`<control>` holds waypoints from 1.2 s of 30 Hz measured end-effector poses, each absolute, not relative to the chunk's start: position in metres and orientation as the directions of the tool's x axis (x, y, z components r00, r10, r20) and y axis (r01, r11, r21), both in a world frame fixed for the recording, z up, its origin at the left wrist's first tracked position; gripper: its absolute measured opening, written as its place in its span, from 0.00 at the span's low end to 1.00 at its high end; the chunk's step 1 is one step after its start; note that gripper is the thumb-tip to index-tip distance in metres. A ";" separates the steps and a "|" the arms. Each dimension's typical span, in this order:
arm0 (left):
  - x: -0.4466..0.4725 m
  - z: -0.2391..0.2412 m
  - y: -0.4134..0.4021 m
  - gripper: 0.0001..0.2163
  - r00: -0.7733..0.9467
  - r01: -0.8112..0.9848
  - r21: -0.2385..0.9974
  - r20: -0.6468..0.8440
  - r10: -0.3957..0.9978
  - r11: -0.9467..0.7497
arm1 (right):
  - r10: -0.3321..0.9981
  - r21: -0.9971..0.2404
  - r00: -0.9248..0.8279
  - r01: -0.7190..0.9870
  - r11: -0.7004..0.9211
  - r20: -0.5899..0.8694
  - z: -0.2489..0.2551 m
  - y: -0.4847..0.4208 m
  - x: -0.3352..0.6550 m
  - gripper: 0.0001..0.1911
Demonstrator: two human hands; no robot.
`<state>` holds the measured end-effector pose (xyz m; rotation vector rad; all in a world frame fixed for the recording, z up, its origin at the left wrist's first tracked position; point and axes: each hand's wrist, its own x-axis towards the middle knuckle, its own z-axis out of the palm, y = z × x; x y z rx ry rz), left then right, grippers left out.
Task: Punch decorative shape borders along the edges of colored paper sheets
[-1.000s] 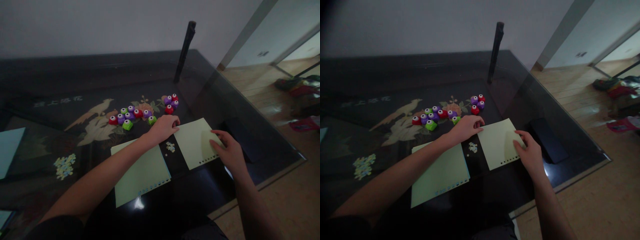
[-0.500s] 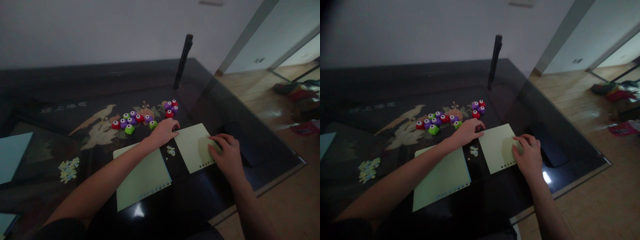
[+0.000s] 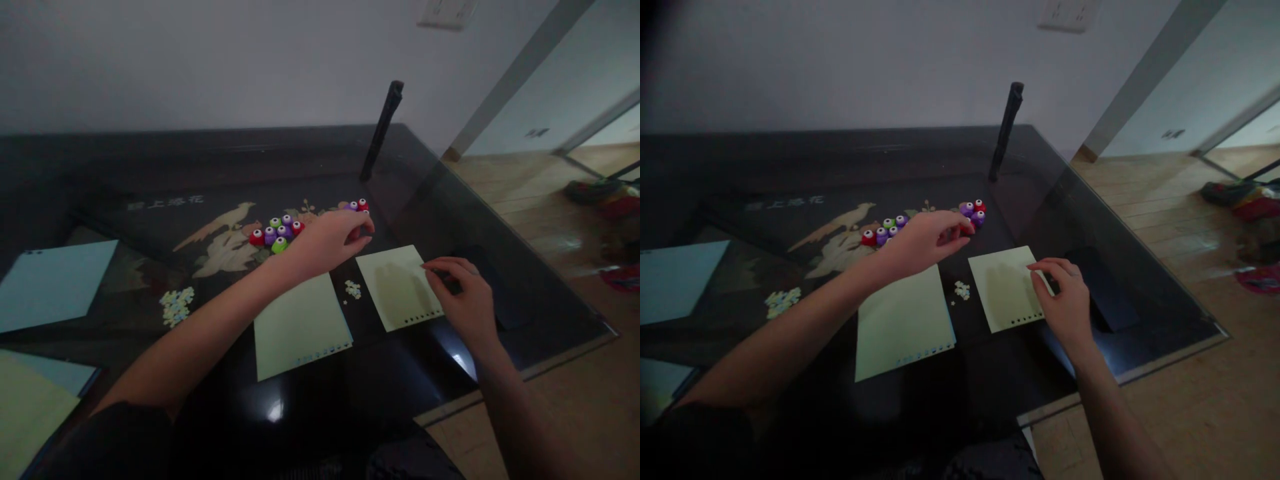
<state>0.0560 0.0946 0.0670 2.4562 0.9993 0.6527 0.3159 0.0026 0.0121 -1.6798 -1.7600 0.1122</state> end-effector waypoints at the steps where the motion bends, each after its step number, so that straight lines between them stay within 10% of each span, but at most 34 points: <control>1: 0.043 0.072 0.090 0.07 0.630 0.551 0.513 0.260 0.731 -0.658 | 0.913 -0.507 0.033 0.840 0.196 0.407 0.018 0.006 0.309 0.07; 13: -0.070 0.009 0.020 0.14 0.391 0.851 0.382 0.000 0.921 -0.361 | 0.656 -0.249 -0.748 0.620 0.744 0.097 0.017 0.060 0.196 0.21; 21: -0.070 0.007 0.008 0.29 0.403 0.882 0.295 -0.065 0.913 -0.369 | 0.646 -0.098 -0.763 0.642 0.760 0.011 0.005 0.065 0.181 0.31; 36: -0.075 0.003 0.012 0.29 0.412 0.864 0.341 -0.053 0.910 -0.371 | 0.711 -0.286 -0.692 0.660 0.695 0.129 0.002 0.064 0.181 0.22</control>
